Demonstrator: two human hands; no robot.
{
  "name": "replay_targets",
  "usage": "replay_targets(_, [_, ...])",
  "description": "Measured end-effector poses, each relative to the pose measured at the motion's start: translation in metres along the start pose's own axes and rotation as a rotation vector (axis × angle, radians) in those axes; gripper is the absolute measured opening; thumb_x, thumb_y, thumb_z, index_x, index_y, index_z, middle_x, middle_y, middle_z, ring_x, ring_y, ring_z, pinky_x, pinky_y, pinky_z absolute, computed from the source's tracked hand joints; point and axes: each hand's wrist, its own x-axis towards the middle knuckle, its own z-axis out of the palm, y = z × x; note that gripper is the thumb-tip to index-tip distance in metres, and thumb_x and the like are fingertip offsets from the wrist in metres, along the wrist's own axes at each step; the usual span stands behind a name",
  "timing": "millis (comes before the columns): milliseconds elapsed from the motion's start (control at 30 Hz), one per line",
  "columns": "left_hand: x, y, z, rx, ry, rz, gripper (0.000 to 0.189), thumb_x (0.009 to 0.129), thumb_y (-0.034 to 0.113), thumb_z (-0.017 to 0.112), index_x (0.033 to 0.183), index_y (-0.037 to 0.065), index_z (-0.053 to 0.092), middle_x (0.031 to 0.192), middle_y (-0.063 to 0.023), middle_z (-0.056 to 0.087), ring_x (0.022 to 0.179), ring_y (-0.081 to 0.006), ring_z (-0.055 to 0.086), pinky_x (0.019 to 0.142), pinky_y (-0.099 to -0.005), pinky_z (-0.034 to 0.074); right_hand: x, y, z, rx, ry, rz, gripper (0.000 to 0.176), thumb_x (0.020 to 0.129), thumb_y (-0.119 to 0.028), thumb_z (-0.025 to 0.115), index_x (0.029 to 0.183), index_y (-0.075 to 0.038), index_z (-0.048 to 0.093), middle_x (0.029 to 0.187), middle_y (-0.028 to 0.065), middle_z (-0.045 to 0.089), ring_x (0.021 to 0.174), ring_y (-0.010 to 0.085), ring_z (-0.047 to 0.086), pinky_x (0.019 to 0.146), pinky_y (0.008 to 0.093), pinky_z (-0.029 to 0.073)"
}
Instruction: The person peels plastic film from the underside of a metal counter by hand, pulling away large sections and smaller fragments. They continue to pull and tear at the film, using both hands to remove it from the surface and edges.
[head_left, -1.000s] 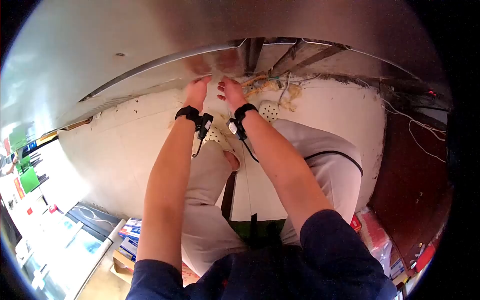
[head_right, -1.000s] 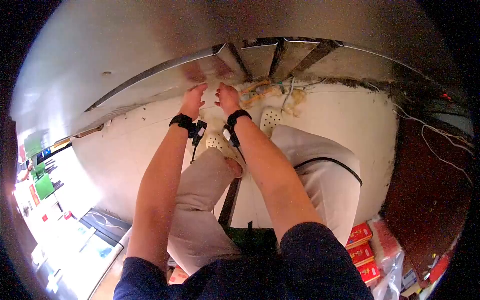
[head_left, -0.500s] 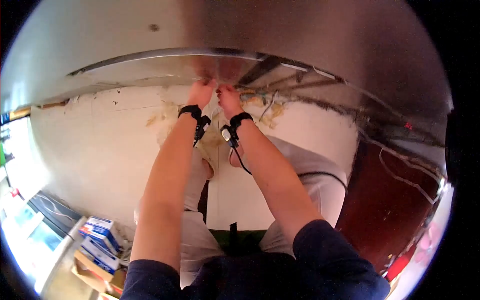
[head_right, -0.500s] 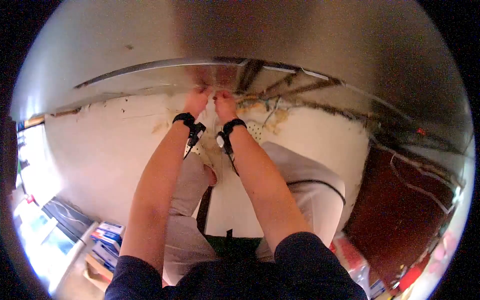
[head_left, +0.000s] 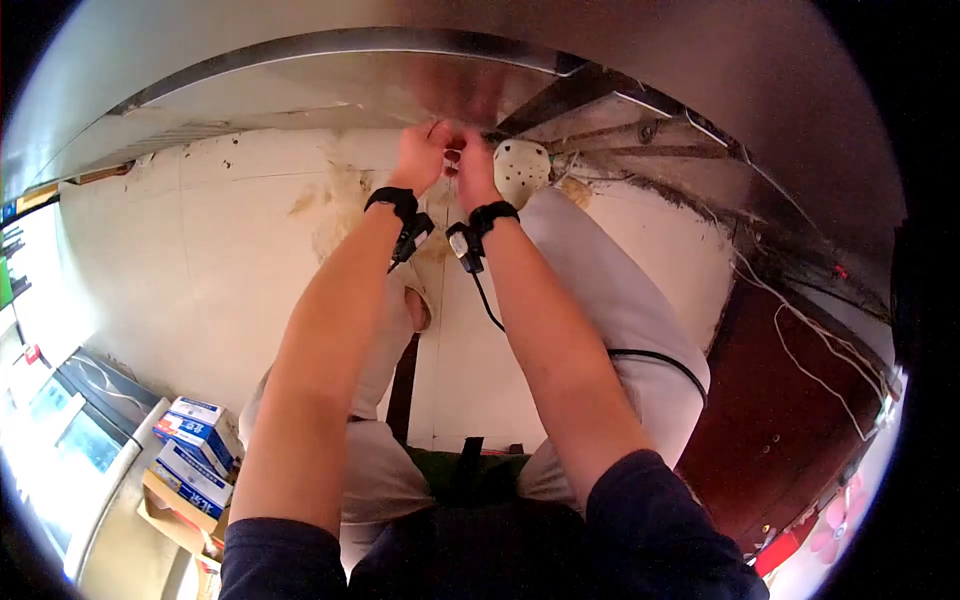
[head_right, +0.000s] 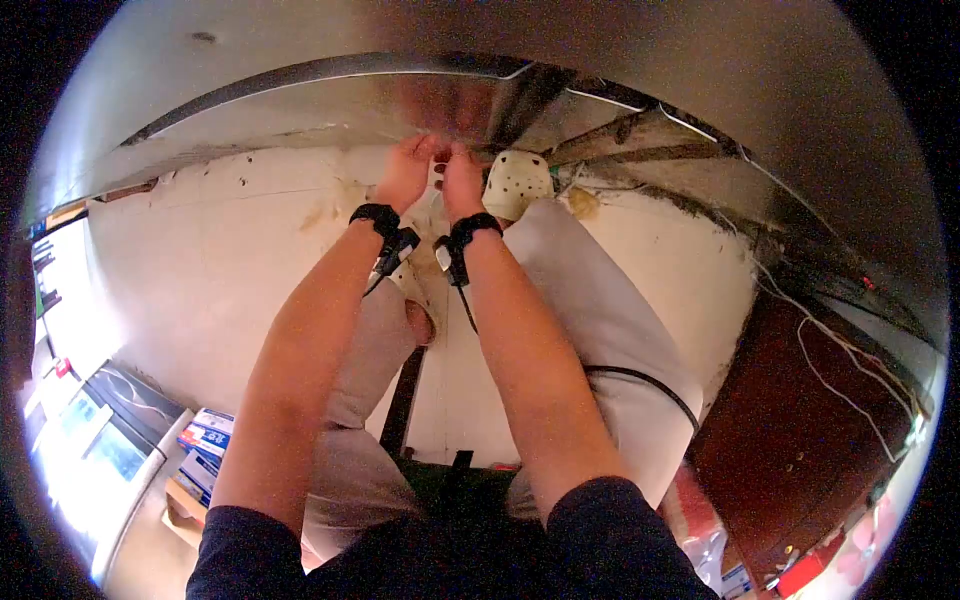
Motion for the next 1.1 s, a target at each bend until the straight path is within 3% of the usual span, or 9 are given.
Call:
replay_targets(33, [0.004, -0.006, 0.0, -0.051, 0.021, 0.063, 0.028, 0.095, 0.022, 0.048, 0.09, -0.003, 0.061, 0.076, -0.0089, 0.062, 0.06, -0.0173, 0.059, 0.048, -0.0323, 0.048, 0.004, 0.0, -0.001, 0.038, -0.002, 0.049, 0.028, 0.093, -0.032, 0.045, 0.1, -0.007, 0.057, 0.099, 0.0035, 0.058, 0.089, 0.0175, 0.053, 0.073, 0.0348, 0.042])
replay_targets(300, [0.012, -0.031, -0.005, -0.013, -0.019, 0.039, 0.031, 0.096, 0.023, 0.045, 0.089, -0.003, 0.062, 0.075, -0.0074, 0.062, 0.065, -0.016, 0.057, 0.058, -0.0308, 0.047, -0.008, 0.005, 0.005, 0.216, -0.181, -0.041, 0.022, 0.097, -0.033, 0.046, 0.105, -0.014, 0.052, 0.091, -0.0016, 0.055, 0.086, 0.0128, 0.05, 0.072, 0.0325, 0.04])
replay_targets(433, [-0.003, -0.018, -0.009, 0.211, -0.021, 0.103, 0.034, 0.097, 0.025, 0.044, 0.094, -0.003, 0.061, 0.076, -0.0104, 0.059, 0.072, -0.018, 0.055, 0.066, -0.0331, 0.045, -0.001, 0.016, 0.002, 0.035, -0.095, -0.106, 0.02, 0.097, -0.033, 0.049, 0.097, -0.014, 0.056, 0.089, -0.0052, 0.056, 0.081, 0.0091, 0.048, 0.07, 0.0268, 0.039])
replay_targets(667, [-0.001, -0.043, -0.017, 0.298, 0.026, 0.16, 0.034, 0.095, 0.025, 0.045, 0.085, -0.004, 0.06, 0.07, -0.0098, 0.055, 0.067, -0.0179, 0.049, 0.064, -0.0331, 0.042, -0.001, 0.033, -0.002, -0.158, -0.005, -0.32, 0.026, 0.093, -0.026, 0.052, 0.085, -0.003, 0.06, 0.077, 0.0004, 0.058, 0.071, 0.0117, 0.048, 0.066, 0.0283, 0.04])
replay_targets(767, [-0.001, -0.049, -0.024, 0.319, 0.012, 0.148, 0.034, 0.095, 0.025, 0.046, 0.083, -0.004, 0.059, 0.069, -0.0092, 0.055, 0.066, -0.017, 0.048, 0.063, -0.0329, 0.041, -0.004, 0.038, 0.0, -0.172, 0.02, -0.271, 0.026, 0.093, -0.026, 0.052, 0.084, -0.003, 0.06, 0.078, 0.0015, 0.059, 0.073, 0.0125, 0.05, 0.068, 0.0286, 0.041])
replay_targets(833, [-0.002, -0.056, -0.026, 0.328, 0.022, 0.162, 0.037, 0.095, 0.028, 0.044, 0.086, -0.004, 0.061, 0.073, -0.017, 0.059, 0.067, -0.0265, 0.054, 0.066, -0.0359, 0.044, -0.003, 0.043, 0.003, -0.194, 0.035, -0.274, 0.025, 0.093, -0.025, 0.052, 0.085, -0.002, 0.059, 0.077, 0.0023, 0.059, 0.073, 0.013, 0.051, 0.07, 0.029, 0.042])
replay_targets(900, [-0.004, -0.063, -0.029, 0.315, 0.0, 0.114, 0.037, 0.095, 0.028, 0.045, 0.085, -0.004, 0.06, 0.072, -0.0168, 0.059, 0.067, -0.0263, 0.054, 0.066, -0.036, 0.044, -0.005, 0.052, 0.0, -0.211, 0.066, -0.269, 0.025, 0.093, -0.024, 0.052, 0.085, -0.001, 0.059, 0.077, 0.0031, 0.059, 0.074, 0.0134, 0.052, 0.071, 0.0293, 0.042])
replay_targets(967, [-0.002, -0.063, -0.032, 0.313, -0.017, 0.078, 0.037, 0.095, 0.028, 0.045, 0.085, -0.004, 0.06, 0.071, -0.0166, 0.059, 0.066, -0.0262, 0.053, 0.065, -0.0361, 0.044, -0.006, 0.051, 0.003, -0.268, 0.019, -0.275, 0.024, 0.094, -0.03, 0.052, 0.089, -0.009, 0.06, 0.08, -0.0024, 0.057, 0.067, 0.0073, 0.047, 0.056, 0.023, 0.038])
replay_targets(1100, [-0.011, -0.06, -0.04, 0.408, -0.026, 0.119, 0.037, 0.095, 0.029, 0.045, 0.084, -0.004, 0.059, 0.069, -0.0145, 0.057, 0.064, -0.0236, 0.051, 0.064, -0.0352, 0.043, -0.016, 0.053, 0.007, -0.255, 0.007, -0.261, 0.025, 0.094, -0.031, 0.052, 0.087, -0.008, 0.06, 0.074, -0.0025, 0.055, 0.062, 0.0078, 0.046, 0.054, 0.024, 0.038])
